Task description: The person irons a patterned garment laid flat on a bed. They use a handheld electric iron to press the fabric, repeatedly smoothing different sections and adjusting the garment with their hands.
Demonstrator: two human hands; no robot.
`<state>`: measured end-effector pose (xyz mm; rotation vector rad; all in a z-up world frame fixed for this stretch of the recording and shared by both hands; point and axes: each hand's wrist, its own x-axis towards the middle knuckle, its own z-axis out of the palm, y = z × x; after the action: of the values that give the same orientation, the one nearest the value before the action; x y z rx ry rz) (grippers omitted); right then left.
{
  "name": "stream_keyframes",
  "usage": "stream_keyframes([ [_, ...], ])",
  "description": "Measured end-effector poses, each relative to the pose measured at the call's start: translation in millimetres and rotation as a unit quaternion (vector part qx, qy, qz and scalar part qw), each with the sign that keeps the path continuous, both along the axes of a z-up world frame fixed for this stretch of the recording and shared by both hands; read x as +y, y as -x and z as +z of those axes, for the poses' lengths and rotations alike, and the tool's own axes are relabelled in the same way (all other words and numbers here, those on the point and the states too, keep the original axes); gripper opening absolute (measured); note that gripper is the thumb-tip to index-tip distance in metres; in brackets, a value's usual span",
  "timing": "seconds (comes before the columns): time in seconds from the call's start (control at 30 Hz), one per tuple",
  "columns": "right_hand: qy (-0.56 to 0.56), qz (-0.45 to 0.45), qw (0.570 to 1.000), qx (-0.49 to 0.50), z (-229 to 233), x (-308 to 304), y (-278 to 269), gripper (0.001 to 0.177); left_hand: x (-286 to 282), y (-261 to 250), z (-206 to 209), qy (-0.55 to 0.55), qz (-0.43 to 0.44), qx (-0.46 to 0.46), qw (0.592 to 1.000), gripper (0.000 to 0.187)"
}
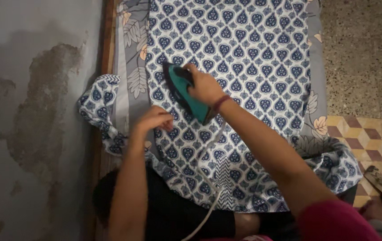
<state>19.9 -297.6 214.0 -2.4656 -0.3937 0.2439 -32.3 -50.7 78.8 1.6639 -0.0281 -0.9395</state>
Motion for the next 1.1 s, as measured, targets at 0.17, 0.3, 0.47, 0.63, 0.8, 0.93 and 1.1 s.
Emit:
stream_keyframes([
  [0.17,0.012,-0.024,0.998,-0.051,-19,-12,-60,0.061,-3,4,-5,-0.039,0.079,0.114,0.99,0.052],
  [0.3,0.004,-0.018,0.998,-0.067,-30,-17,-97,0.058,-3,7,-3,-0.09,0.088,0.047,0.991,0.06],
  [0.47,0.015,0.01,1.0,-0.021,-25,-25,-89,0.06,-1,2,-8,-0.086,0.044,0.047,0.994,0.06],
  [0.63,0.012,0.03,0.999,0.028,-2,-45,-24,0.061,-4,11,15,-0.152,0.041,-0.043,0.987,0.047],
  [0.8,0.012,0.025,0.998,0.051,12,-63,36,0.063,-41,26,40,-0.434,0.19,-0.353,0.806,0.039],
  [0.93,0.031,-0.004,0.999,0.013,17,-63,36,0.059,-67,29,33,-0.386,0.131,-0.532,0.742,0.053],
  [1.1,0.082,-0.088,0.992,0.035,14,-72,-14,0.059,-76,44,19,-0.418,0.065,-0.513,0.747,0.075],
])
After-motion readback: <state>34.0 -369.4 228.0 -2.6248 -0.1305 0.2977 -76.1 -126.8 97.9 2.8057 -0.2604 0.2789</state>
